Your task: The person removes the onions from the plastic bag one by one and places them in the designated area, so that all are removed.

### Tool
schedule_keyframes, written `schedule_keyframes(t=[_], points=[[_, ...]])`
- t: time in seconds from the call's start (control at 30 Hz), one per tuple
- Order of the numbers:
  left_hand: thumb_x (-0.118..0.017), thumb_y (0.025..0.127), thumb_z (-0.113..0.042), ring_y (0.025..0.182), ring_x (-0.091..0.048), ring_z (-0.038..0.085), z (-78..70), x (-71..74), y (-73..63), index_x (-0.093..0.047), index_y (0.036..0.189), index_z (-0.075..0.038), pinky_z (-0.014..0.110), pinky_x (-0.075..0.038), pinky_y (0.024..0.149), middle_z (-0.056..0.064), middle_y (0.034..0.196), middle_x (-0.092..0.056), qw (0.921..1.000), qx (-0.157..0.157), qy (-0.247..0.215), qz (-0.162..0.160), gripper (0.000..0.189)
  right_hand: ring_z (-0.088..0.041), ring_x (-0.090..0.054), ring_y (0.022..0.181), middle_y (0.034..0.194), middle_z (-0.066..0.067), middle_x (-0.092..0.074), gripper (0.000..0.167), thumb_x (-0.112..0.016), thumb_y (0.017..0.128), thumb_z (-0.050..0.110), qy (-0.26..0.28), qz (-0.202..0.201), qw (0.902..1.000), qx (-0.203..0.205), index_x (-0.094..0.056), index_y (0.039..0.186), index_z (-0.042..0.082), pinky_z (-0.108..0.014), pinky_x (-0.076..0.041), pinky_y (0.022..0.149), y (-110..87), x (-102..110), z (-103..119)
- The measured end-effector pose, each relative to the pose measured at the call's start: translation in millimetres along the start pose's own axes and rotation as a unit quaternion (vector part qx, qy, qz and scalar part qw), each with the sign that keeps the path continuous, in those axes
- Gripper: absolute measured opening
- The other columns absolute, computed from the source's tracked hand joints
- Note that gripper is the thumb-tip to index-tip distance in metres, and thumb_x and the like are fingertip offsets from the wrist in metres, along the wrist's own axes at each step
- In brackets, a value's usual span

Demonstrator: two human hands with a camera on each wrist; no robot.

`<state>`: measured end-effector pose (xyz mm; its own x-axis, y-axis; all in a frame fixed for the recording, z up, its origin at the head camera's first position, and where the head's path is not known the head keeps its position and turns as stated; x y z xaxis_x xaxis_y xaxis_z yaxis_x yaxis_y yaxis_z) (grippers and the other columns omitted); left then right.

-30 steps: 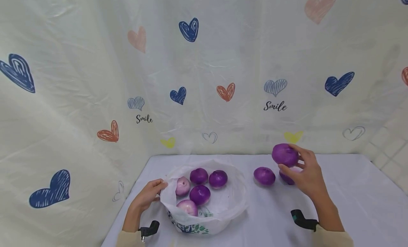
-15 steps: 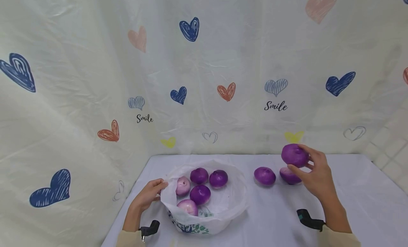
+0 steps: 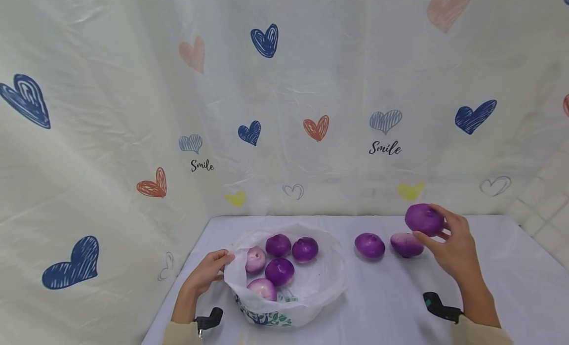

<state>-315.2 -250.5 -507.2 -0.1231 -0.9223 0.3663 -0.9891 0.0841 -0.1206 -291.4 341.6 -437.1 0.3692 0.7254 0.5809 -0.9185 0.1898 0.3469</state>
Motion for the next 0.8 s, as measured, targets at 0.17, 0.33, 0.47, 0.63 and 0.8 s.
schedule_keyframes(t=[0.17,0.33,0.47,0.63,0.8], points=[[-0.061,0.102,-0.037,0.083,-0.056,0.02,0.0,0.1,0.2,-0.063,0.093,-0.008,0.04,-0.044,0.079,0.0,0.082,-0.057,1.0,0.0,-0.002,0.001,0.03,-0.065,-0.044,0.12,0.147,-0.043,-0.027,0.087,-0.076,0.093,0.028,0.0,0.0,0.9999,-0.012,-0.026,0.161,0.008,-0.001,-0.035,0.06,0.4,0,-9],[-0.06,0.102,-0.036,0.083,-0.056,0.02,0.2,0.4,0.6,-0.063,0.093,-0.008,0.04,-0.044,0.079,0.0,0.082,-0.057,1.0,0.0,-0.004,0.002,0.029,-0.066,-0.043,0.121,0.147,-0.044,-0.026,0.088,-0.076,0.093,0.031,-0.009,0.007,0.9994,-0.032,-0.024,0.161,0.007,-0.009,-0.042,0.06,1.5,-2,-23],[-0.061,0.102,-0.037,0.083,-0.056,0.02,0.5,0.4,0.9,-0.063,0.093,-0.008,0.04,-0.044,0.079,0.0,0.082,-0.057,1.0,0.0,-0.003,0.003,0.03,-0.067,-0.041,0.124,0.149,-0.045,-0.022,0.09,-0.074,0.094,0.034,-0.015,0.018,0.9983,-0.054,-0.021,0.162,0.007,-0.043,-0.059,0.076,2.2,-5,-36],[-0.061,0.102,-0.038,0.084,-0.056,0.02,1.8,0.1,1.6,-0.063,0.094,-0.008,0.04,-0.044,0.08,0.0,0.083,-0.056,1.0,0.002,-0.001,0.001,0.031,-0.07,-0.035,0.128,0.152,-0.046,-0.017,0.09,-0.071,0.096,0.038,-0.017,0.026,0.9959,-0.086,-0.018,0.162,0.007,-0.076,-0.04,0.092,1.7,-8,-53],[-0.061,0.102,-0.037,0.084,-0.056,0.02,1.1,-0.4,0.9,-0.063,0.095,-0.008,0.04,-0.045,0.08,0.001,0.083,-0.056,1.0,0.005,0.0,-0.001,0.031,-0.07,-0.034,0.128,0.152,-0.047,-0.017,0.09,-0.069,0.097,0.038,-0.022,0.026,0.9942,-0.102,-0.018,0.162,0.005,-0.077,-0.039,0.091,0.3,-10,-63]])
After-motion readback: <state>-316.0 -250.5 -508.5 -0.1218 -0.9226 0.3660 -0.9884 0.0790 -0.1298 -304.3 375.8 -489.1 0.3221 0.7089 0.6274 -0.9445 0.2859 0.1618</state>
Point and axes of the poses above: each hand's wrist, its own y-axis towards the middle knuckle, its own x-axis out of the back of the hand, z = x × y, the point moved 3 cm from there along y, towards the middle knuckle
